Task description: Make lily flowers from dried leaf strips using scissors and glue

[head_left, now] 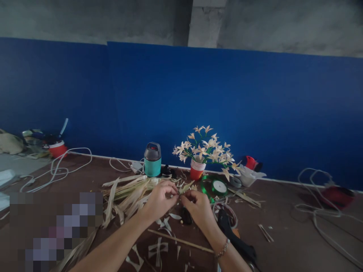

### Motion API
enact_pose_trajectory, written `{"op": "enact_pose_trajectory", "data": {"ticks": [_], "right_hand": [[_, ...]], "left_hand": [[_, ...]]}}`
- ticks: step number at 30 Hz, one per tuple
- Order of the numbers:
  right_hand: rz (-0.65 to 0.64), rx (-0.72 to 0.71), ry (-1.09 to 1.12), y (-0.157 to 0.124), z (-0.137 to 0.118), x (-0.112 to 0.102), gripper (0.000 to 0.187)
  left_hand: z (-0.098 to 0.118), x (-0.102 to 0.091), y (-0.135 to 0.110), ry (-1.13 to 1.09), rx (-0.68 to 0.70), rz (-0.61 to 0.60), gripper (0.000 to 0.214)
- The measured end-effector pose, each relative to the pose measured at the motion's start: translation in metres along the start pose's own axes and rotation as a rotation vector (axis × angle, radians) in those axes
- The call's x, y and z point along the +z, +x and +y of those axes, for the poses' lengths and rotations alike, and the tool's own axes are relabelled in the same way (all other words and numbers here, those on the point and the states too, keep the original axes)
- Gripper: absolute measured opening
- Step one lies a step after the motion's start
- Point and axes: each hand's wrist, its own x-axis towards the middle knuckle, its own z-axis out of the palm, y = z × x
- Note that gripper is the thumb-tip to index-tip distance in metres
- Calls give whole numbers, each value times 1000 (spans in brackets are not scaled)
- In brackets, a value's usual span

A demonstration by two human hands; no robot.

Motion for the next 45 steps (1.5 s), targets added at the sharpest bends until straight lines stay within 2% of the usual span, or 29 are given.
{"op": "enact_pose_trajectory", "data": {"ticks": [3,6,8,10,12,15,17,19,20,21,23,24,26,27,30,32,36,39,42,45], "right_hand": [[35,-32,-52,-3,0,3,16],[49,-55,-54,-6,-2,7,14],[13,-28,39,-7,-5,6,13],[-52,27,199,-7,-11,-1,15],[-150,74,392,-6,-17,-12,17],[-419,119,590,-4,-18,-30,15],[-655,216,473,-2,-11,-34,10],[-739,321,245,1,1,-29,8],[-661,316,171,3,7,-23,9],[-521,283,162,5,13,-16,16],[-345,220,190,8,21,-3,19],[-178,153,216,9,22,2,27],[-25,70,281,8,19,6,44],[-30,60,333,7,15,5,47],[-258,109,523,1,2,-1,39],[-316,96,597,-2,-4,-5,29],[-271,91,622,-3,-7,-4,23],[-205,105,605,-1,-6,-2,26],[-143,57,554,-1,-5,0,28],[-130,65,544,-2,-5,1,32]], "left_hand": [[6,5,-4,69,53,79,16],[5,7,-4,68,31,126,16],[-2,4,-1,32,-56,160,14],[-13,-5,5,-39,-231,204,11],[-23,-17,12,-114,-388,281,10],[-30,-33,18,-161,-465,364,19],[-27,-38,19,-200,-493,385,21],[-21,-40,18,-318,-507,333,20],[-17,-39,17,-419,-511,268,19],[-13,-39,16,-532,-511,183,18],[-6,-36,13,-718,-511,-16,15],[-3,-34,11,-771,-514,-102,14],[2,-30,7,-826,-557,-231,11],[3,-28,5,-844,-604,-274,9],[6,-20,0,-877,-761,-391,11],[7,-16,-1,-880,-777,-452,15],[11,-11,-4,-898,-715,-486,13],[14,-9,-5,-880,-709,-429,18],[17,-7,-7,-839,-686,-337,24],[20,-6,-7,-791,-628,-367,25]]}}
